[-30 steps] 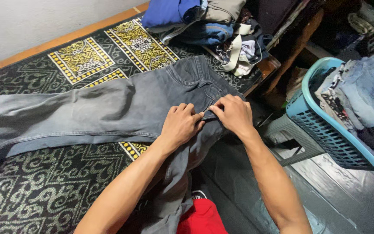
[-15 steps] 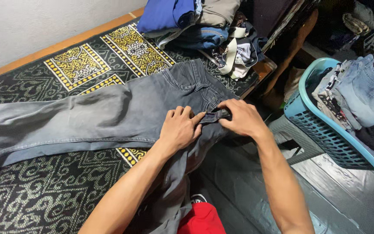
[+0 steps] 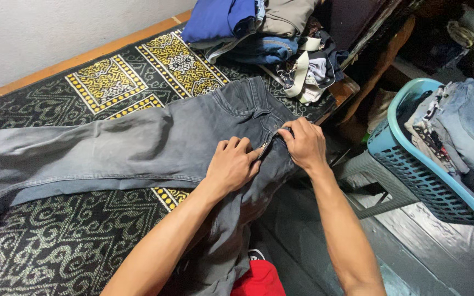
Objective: The person folds a pair of grey jeans on a patterned surface by smoothing the fabric, aligning the legs, and folding them into a compact rectangle.
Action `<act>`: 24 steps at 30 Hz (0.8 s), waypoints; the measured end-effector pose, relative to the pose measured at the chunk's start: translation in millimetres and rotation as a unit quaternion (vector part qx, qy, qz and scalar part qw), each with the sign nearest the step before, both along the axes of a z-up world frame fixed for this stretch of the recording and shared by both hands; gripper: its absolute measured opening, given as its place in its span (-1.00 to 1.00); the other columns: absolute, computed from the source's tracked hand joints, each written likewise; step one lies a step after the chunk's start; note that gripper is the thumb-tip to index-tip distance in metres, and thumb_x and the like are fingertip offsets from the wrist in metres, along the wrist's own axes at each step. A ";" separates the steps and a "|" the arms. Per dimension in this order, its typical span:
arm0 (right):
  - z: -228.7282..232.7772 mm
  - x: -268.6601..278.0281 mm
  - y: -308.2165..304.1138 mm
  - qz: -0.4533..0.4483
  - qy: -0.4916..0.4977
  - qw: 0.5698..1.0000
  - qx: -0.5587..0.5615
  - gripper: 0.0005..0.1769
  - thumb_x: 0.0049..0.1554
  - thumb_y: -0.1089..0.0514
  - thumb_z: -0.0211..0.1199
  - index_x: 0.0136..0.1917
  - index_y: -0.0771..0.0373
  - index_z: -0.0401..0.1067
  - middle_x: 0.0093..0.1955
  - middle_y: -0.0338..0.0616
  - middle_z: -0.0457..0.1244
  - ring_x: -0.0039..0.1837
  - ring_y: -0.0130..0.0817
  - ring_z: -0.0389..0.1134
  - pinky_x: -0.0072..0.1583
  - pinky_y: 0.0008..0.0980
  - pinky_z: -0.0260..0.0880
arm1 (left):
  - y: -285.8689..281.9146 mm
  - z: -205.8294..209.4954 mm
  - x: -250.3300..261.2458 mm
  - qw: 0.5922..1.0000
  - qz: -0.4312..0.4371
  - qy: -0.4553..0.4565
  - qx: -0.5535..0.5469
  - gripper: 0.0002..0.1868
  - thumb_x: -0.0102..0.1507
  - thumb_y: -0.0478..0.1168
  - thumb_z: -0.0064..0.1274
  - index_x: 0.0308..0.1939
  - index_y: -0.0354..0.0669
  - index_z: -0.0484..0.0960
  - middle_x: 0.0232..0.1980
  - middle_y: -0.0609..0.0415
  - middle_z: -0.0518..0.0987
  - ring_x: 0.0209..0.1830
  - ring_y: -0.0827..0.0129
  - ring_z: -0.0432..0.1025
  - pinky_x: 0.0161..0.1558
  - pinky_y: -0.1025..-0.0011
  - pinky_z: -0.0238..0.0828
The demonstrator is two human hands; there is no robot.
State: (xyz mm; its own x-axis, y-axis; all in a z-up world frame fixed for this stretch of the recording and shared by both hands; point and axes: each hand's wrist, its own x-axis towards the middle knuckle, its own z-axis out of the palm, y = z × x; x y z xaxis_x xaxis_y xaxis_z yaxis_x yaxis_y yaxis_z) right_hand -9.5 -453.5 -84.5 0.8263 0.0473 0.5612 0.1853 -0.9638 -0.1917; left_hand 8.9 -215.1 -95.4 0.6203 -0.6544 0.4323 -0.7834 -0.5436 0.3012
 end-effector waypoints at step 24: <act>35.0 -1.0 12.1 0.060 0.148 0.978 -0.132 -0.76 0.05 -0.17 0.35 -0.09 -0.09 0.64 -0.04 -0.33 0.34 0.14 -0.22 0.32 0.24 0.12 0.16 | -4.2 -5.0 0.4 1.000 0.014 0.021 0.007 -0.51 0.21 0.06 0.05 0.21 0.16 0.65 -0.08 0.07 0.51 0.03 0.15 0.36 0.05 0.12 0.26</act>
